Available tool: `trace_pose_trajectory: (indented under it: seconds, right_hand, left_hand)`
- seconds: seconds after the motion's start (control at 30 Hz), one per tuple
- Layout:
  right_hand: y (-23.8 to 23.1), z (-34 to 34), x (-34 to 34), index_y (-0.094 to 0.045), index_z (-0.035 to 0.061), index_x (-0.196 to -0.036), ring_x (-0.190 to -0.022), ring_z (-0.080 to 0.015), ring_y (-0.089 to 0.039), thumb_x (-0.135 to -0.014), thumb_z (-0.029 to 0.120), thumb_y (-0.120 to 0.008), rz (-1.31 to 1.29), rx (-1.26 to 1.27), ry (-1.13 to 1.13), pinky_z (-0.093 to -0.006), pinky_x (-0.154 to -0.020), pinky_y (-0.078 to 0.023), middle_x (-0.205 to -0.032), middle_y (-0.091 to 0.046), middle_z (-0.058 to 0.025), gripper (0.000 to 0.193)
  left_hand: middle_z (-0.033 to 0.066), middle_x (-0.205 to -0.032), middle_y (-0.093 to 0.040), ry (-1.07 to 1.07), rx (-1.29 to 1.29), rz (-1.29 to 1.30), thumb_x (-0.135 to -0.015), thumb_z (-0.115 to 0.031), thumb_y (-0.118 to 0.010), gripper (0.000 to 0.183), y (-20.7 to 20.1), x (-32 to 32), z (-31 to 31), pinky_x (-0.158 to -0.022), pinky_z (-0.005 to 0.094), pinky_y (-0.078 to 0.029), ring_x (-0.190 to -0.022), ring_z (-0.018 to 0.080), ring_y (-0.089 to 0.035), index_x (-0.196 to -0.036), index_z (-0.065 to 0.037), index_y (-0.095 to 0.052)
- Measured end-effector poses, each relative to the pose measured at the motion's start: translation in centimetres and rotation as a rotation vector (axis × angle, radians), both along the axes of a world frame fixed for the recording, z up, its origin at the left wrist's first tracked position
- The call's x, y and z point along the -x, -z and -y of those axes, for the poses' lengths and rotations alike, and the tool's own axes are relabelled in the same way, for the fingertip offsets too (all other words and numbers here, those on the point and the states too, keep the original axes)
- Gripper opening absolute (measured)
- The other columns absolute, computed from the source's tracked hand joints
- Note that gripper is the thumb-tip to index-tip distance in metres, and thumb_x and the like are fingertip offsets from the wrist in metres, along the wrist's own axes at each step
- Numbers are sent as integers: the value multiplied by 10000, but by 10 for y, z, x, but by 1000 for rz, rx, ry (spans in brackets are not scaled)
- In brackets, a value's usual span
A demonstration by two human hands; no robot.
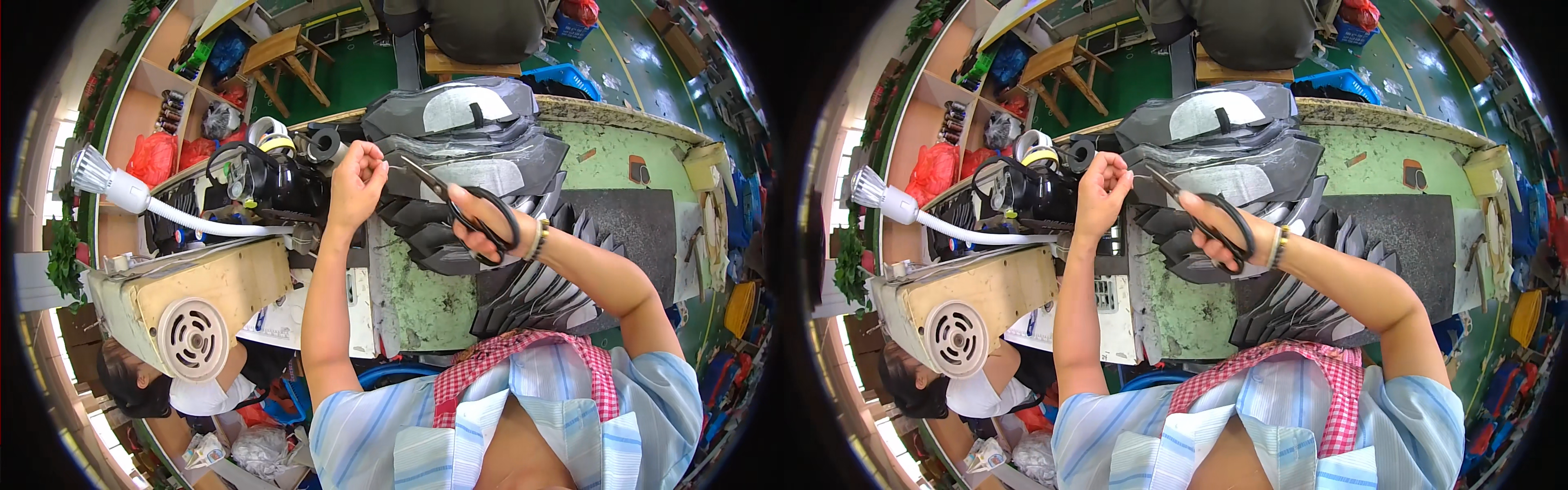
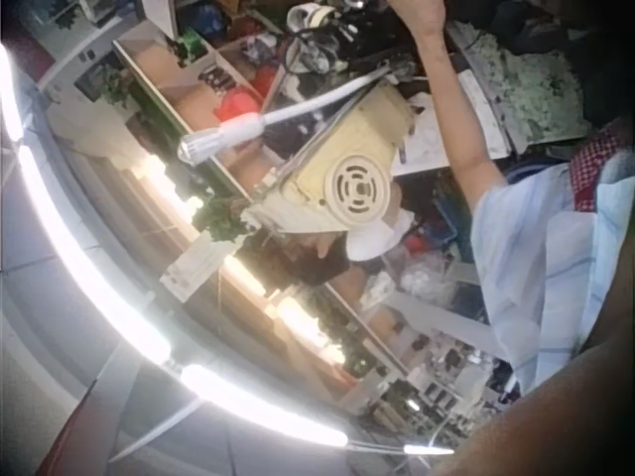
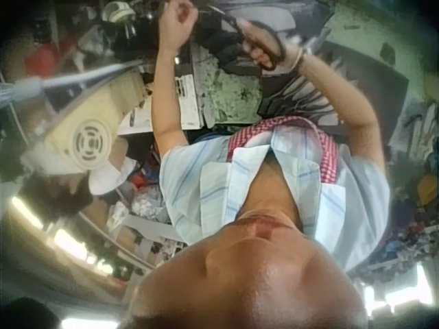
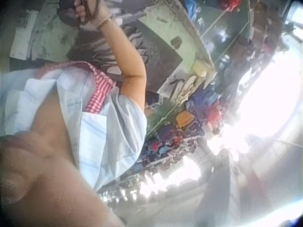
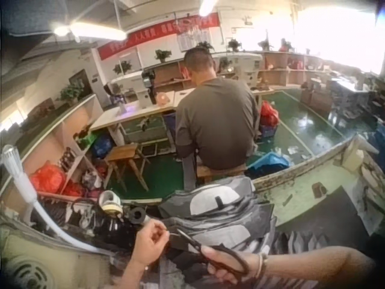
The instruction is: The person carries a blue basket of shoe parts to a workbench and uses scissors to trim the edges of the components, stacking them on the table after each one is finished.
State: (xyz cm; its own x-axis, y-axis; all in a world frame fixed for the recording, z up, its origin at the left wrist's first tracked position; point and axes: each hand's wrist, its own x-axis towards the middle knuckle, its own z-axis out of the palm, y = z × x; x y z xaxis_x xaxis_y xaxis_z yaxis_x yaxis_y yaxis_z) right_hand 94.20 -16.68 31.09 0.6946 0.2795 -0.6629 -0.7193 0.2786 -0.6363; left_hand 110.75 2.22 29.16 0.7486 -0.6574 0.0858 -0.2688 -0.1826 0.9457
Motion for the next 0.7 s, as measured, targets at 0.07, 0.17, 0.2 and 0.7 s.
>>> trace_pose_trajectory:
  seconds: [0.07, 0.17, 0.2, 0.7]
  right_hand:
    - [-40, 13, 16, -557, 49, -756, -394, -125, -431, -867, 605, -490, 88, 181, -59, -271, -396, -391, -551, -468, 13, 570]
    - [-42, 46, 27, -564, 36, -817, -534, -129, -497, -782, 352, -740, 797, 941, 20, -278, -514, -410, -607, -506, -14, 364]
    - [-49, 59, 22, -548, 28, -833, -564, -157, -503, -738, 337, -771, 771, 1129, 62, -292, -550, -413, -622, -512, -35, 393]
    - [-44, 68, 68, -551, 4, -805, -665, -52, -465, -671, 125, -805, 603, 526, 261, -227, -592, -407, -698, -524, 8, 312]
  left_hand:
    - [-6, -737, -579, -73, -83, 110, -842, 26, -608, 143, 1, 8, -7, -587, 188, -396, -653, 28, -539, -918, -35, -502]
    - [15, -776, -616, -82, -5, 223, -830, 29, -622, 146, -22, 33, 6, -632, 201, -430, -704, 53, -578, -915, -34, -521]
    - [48, -801, -641, -35, 90, 355, -823, 8, -633, 152, -20, 32, 17, -677, 215, -457, -735, 96, -615, -930, -35, -533]
    - [36, -779, -627, -31, 34, 330, -840, -9, -613, 173, -24, 47, 24, -664, 219, -464, -724, 92, -605, -1000, -29, -549]
